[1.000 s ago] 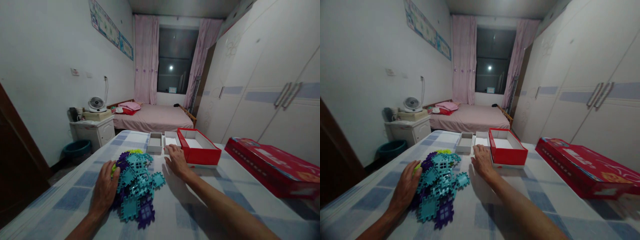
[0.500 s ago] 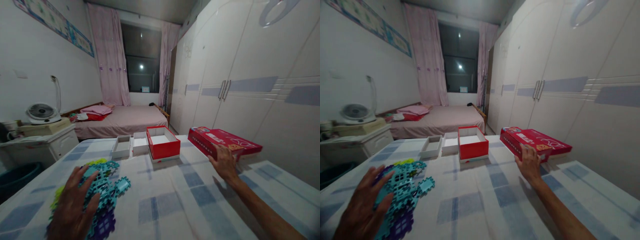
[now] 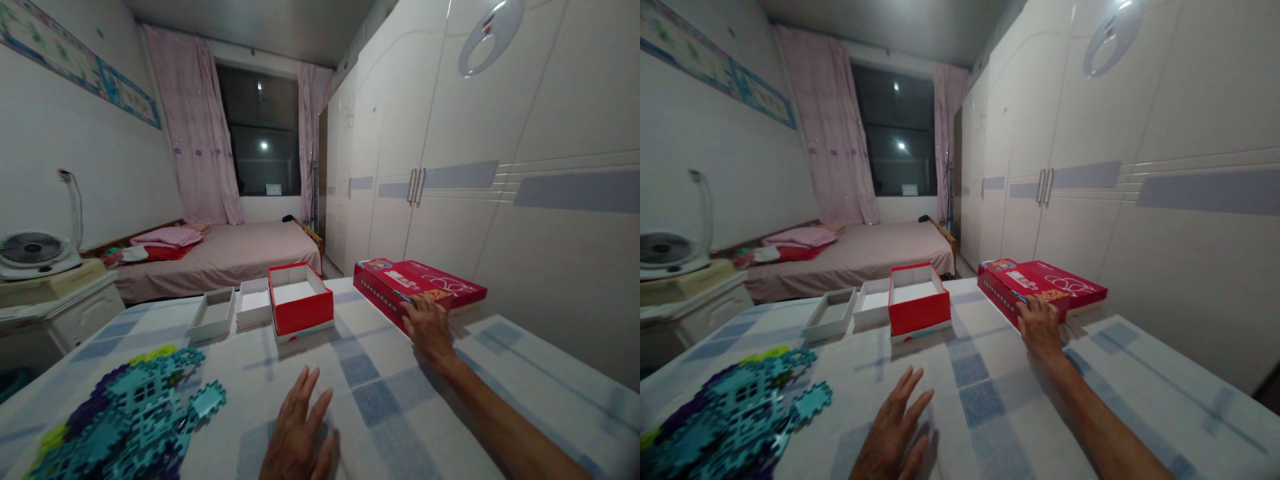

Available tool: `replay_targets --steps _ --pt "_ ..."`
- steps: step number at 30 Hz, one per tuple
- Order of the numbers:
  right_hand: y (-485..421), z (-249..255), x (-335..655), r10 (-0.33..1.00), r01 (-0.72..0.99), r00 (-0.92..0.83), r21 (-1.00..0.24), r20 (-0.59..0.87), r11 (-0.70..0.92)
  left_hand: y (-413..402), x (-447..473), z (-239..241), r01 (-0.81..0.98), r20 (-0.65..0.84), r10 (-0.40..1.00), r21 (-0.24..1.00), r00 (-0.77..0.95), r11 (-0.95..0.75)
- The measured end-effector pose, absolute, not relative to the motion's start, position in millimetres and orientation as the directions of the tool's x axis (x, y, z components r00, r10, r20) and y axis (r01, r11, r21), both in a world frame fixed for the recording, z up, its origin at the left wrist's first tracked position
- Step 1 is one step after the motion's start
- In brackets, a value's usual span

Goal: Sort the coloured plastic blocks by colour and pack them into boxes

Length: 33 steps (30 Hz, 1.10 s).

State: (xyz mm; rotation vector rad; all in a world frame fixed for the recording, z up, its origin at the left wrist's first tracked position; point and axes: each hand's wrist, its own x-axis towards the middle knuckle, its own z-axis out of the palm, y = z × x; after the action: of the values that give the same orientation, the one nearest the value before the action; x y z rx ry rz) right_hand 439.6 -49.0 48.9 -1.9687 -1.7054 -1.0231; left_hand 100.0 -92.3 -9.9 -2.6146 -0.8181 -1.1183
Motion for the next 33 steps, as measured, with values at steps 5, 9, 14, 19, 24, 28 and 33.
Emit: replay_targets --steps 5,9,14,19,24,28,33 --pt "-34 55 437 0.739 0.949 0.012 0.225 0.674 -0.22 -97 95 -14 0.54 0.667 0.453 0.089 0.592 -0.837" --pt "-22 54 448 0.761 0.957 -0.116 0.278 0.638 -0.087 -103 96 -8 0.557 0.621 0.529 0.174 0.578 -0.812" --pt "-14 59 452 0.75 0.951 -0.071 0.272 0.658 -0.149 -101 98 -13 0.561 0.601 0.566 0.224 0.565 -0.797" --pt "-31 75 434 0.783 0.919 0.0 0.308 0.622 -0.244 -98 95 -17 0.584 0.604 0.579 0.22 0.547 -0.781" --pt "-70 86 406 0.803 0.899 0.044 0.327 0.594 -0.291 -96 93 -16 0.587 0.624 0.577 0.225 0.527 -0.778" --pt "-119 78 381 0.788 0.93 -0.028 0.305 0.615 -0.205 -96 93 -16 0.587 0.629 0.562 0.2 0.537 -0.784" --pt "-178 73 361 0.759 0.964 -0.231 0.249 0.609 0.095 -104 98 -2 0.554 0.602 0.547 0.199 0.582 -0.809"
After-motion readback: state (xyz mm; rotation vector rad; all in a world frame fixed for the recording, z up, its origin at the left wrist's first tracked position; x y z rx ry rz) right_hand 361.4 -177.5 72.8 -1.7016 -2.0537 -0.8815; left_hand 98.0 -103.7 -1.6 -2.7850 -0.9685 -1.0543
